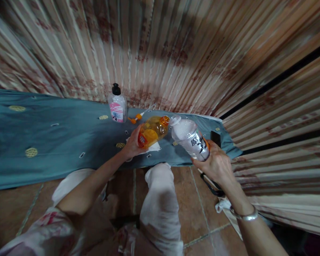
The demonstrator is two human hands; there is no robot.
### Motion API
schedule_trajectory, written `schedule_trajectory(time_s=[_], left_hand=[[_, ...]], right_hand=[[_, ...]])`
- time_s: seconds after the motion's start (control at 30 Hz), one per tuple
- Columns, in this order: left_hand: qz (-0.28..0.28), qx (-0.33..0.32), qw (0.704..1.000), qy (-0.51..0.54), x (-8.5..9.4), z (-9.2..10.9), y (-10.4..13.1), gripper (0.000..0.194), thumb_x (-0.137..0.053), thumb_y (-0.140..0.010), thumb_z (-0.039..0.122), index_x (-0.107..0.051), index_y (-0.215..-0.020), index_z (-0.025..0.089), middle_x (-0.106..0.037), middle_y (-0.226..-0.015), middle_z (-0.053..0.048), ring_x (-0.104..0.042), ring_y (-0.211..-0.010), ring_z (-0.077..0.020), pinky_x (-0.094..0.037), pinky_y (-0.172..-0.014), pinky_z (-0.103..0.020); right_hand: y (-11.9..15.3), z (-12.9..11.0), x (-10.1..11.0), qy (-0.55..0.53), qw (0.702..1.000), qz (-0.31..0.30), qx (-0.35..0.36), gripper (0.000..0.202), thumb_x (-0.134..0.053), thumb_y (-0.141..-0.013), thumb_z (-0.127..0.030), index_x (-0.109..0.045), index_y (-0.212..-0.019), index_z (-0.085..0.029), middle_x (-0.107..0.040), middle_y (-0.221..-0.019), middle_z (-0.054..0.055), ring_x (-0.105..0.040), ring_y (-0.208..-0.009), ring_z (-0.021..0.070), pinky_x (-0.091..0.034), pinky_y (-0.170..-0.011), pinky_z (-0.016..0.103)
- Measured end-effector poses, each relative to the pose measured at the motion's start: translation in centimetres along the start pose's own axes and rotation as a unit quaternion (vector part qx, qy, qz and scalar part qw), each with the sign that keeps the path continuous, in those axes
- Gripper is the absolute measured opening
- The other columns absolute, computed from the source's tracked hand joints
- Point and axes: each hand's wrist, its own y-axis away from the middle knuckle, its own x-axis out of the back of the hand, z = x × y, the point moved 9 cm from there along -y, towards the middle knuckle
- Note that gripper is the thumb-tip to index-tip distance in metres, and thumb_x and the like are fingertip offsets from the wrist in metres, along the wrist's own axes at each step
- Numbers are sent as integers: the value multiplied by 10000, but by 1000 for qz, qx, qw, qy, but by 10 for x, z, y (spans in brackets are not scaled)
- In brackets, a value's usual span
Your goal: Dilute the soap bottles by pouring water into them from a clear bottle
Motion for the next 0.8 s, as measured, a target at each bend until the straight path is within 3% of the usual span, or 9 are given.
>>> schedule_trajectory(time_s=[0.3, 0.63, 0.8], left_hand=[[6, 1, 1000, 24, 1, -2, -2, 1145, -863, -577, 228, -292, -1569, 222, -506, -1503, -161, -519, -1361, -387, -394, -1185, -579], [-6, 10, 1000, 18, 1, 1, -3, 1125, -847, -584, 193, -291, -1561, 149, -477, -1539, -196, -486, -1400, -409, -364, -1214, -562], [-7, 8, 1000, 15, 1, 4, -4, 1131, -854, -576, 200, -288, -1555, 168, -492, -1527, -194, -501, -1391, -404, -373, -1207, -583]], right_hand=[[1, 4, 1, 26, 1000, 6, 10, 802, -673, -701, -616, -561, -1328, -128, -752, -1015, 164, -730, -928, 358, -569, -775, 427], [0, 2, 8, 34, 999, 19, 21, 810, -670, -688, -627, -581, -1323, -133, -756, -986, 156, -729, -884, 352, -574, -747, 431], [0, 3, 9, 52, 998, 12, 21, 849, -665, -689, -633, -568, -1348, -106, -748, -993, 178, -721, -881, 374, -567, -754, 460]])
